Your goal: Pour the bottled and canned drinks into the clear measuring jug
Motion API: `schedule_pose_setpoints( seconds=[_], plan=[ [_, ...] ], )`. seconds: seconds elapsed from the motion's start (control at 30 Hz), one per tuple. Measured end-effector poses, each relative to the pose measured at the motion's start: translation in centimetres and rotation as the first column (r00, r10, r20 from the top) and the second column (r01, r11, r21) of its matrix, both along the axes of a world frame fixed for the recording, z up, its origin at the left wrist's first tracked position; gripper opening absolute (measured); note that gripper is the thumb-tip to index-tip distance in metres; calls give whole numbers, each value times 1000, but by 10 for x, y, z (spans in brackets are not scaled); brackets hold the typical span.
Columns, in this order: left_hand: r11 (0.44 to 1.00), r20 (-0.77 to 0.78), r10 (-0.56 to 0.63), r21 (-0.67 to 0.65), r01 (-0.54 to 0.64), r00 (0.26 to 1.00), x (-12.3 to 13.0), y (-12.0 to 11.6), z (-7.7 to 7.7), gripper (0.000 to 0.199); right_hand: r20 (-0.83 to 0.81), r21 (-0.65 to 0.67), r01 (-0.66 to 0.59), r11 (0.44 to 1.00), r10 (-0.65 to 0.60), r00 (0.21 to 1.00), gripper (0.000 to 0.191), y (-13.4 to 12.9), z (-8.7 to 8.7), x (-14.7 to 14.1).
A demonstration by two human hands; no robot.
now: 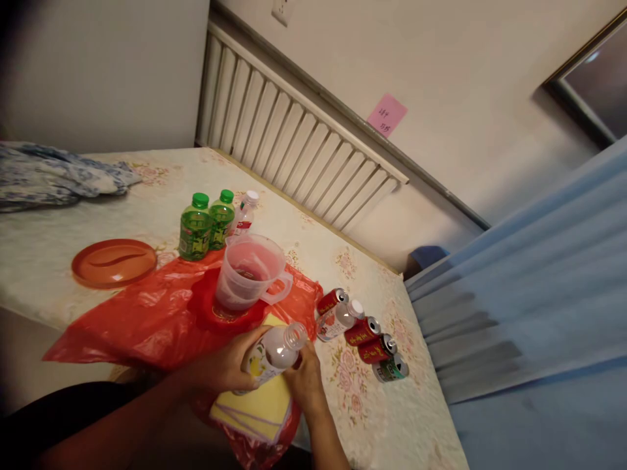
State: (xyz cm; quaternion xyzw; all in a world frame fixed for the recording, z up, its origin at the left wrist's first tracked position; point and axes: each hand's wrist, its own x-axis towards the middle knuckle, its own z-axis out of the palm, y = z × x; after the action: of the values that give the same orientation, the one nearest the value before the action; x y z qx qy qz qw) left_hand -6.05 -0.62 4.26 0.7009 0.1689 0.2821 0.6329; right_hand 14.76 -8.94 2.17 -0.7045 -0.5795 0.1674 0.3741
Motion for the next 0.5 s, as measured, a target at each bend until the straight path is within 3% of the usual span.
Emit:
schedule_pose_setpoints(
  seconds=[0.13, 0.2, 0.37, 0.5],
  plan=[
    [1000, -19, 8, -3, -8, 1000, 16, 2, -7, 79, 77, 48, 77, 996, -80, 994, 26, -3, 39, 21],
    [1000, -33, -9, -16, 8, 999, 20, 3, -7, 78, 158, 74, 57, 996, -68, 985, 26, -5, 64, 29],
    [1000, -21, -9, 20, 9, 1000, 28, 6, -4, 81, 328, -1, -112, 994, 106, 939, 39, -12, 118, 30],
    [999, -32, -17, 39, 18, 999, 32, 9, -4, 85, 409, -55, -217, 975, 220, 885, 47, -13, 145, 26]
  ],
)
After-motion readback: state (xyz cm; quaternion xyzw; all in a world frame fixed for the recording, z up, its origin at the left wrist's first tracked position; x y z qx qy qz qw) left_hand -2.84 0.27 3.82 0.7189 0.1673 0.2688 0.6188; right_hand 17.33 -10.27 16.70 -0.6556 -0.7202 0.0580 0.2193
